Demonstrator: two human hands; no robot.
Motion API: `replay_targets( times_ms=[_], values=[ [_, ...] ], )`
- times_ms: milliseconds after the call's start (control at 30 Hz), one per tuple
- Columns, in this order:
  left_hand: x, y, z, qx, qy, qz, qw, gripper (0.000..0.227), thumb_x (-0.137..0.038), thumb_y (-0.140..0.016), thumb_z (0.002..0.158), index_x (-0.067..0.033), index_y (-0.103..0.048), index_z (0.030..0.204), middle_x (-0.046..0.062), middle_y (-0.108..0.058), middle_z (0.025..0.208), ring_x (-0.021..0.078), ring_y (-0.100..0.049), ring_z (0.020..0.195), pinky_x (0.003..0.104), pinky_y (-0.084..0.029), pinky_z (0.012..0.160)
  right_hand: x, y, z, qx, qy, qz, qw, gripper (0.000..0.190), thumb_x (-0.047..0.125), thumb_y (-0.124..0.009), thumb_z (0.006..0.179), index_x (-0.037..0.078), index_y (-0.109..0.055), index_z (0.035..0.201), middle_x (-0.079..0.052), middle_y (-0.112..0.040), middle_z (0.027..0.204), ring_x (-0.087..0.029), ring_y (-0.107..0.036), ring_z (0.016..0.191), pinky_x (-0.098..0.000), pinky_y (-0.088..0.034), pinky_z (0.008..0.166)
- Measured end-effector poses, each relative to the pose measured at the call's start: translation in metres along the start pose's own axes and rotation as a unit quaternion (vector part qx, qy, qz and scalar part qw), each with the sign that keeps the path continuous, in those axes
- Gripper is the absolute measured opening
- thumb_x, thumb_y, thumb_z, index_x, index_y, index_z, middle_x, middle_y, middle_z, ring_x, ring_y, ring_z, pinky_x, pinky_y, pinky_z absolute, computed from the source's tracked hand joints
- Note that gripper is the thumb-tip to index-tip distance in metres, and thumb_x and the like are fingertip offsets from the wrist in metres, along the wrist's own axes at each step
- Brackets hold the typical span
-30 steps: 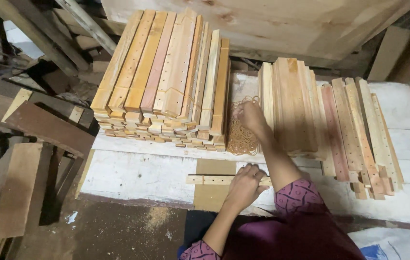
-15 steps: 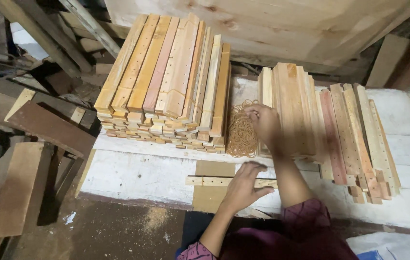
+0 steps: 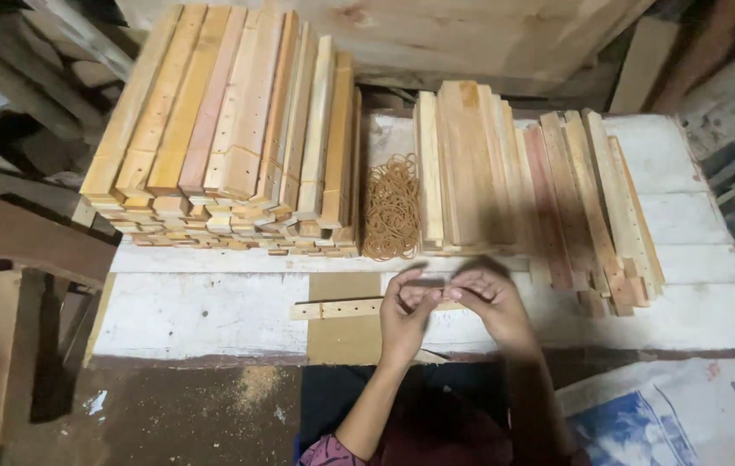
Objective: Securing individual wooden slats with rubber bands and organizing them into stacks.
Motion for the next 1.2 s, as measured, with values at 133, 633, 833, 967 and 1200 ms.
replay_targets(
  times_ms=[133, 633, 833, 967, 1200],
  values=[
    [0.04, 0.001, -0.004, 0.013, 0.039, 0.063, 0.997, 0.044, -0.009, -0.085, 0.083, -0.0073, -0.065, 0.122, 0.007, -0.077, 0.084, 0.0093, -0.07, 0.076, 0.022, -0.052, 0.073, -0.015, 0.019, -0.024, 0.009, -0.054, 0.272, 0.961, 0.016, 0.003, -0.064, 0.091, 0.006, -0.058, 0.105, -0.007, -0.065, 0.09, -0.019, -0.067, 0.087, -0.0347, -0.053, 0.081],
    [-0.054, 0.034, 0.014, -0.163, -0.142, 0.391, 0.895, 0.013, -0.007, -0.076, 0.082, -0.0089, -0.073, 0.095, 0.014, -0.075, 0.08, 0.0343, -0.073, 0.079, 0.042, -0.057, 0.07, 0.081, -0.053, 0.045, 0.023, 0.166, -0.328, 0.93, 0.018, 0.001, -0.07, 0.09, 0.012, -0.079, 0.101, -0.009, -0.079, 0.098, -0.029, -0.076, 0.094, -0.0386, -0.06, 0.077],
    [-0.064, 0.037, 0.014, -0.123, -0.134, 0.427, 0.886, 0.015, -0.008, -0.074, 0.085, -0.0077, -0.07, 0.1, 0.014, -0.074, 0.083, 0.0362, -0.074, 0.083, 0.044, -0.058, 0.074, 0.02, -0.101, 0.137, 0.033, 0.17, -0.571, 0.802, 0.015, 0.003, -0.061, 0.089, 0.011, -0.074, 0.093, -0.013, -0.073, 0.078, -0.037, -0.076, 0.075, -0.0465, -0.06, 0.061],
    [-0.049, 0.047, 0.02, -0.104, -0.128, 0.427, 0.889, 0.011, -0.013, -0.075, 0.086, -0.0103, -0.065, 0.091, 0.009, -0.07, 0.077, 0.0328, -0.073, 0.077, 0.042, -0.058, 0.07, 0.033, -0.113, 0.131, 0.012, 0.165, -0.65, 0.742, 0.01, 0.0, -0.058, 0.086, 0.004, -0.066, 0.091, -0.014, -0.07, 0.07, -0.037, -0.076, 0.068, -0.0438, -0.06, 0.054],
    [-0.05, 0.05, 0.022, -0.103, -0.143, 0.415, 0.892, 0.015, -0.019, -0.074, 0.089, -0.0129, -0.062, 0.083, 0.005, -0.064, 0.069, 0.0285, -0.07, 0.071, 0.038, -0.056, 0.065, 0.042, -0.076, 0.149, 0.028, 0.071, -0.412, 0.908, 0.01, 0.032, -0.074, 0.091, 0.028, -0.082, 0.095, -0.002, -0.077, 0.084, -0.029, -0.076, 0.09, -0.039, -0.057, 0.084]
  ],
)
Point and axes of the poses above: each hand's wrist, its own z-axis towards the middle knuckle, its own y-axis out of the back of the hand, x = y × z, the point moved 7 cm from there along z, towards the middle knuckle
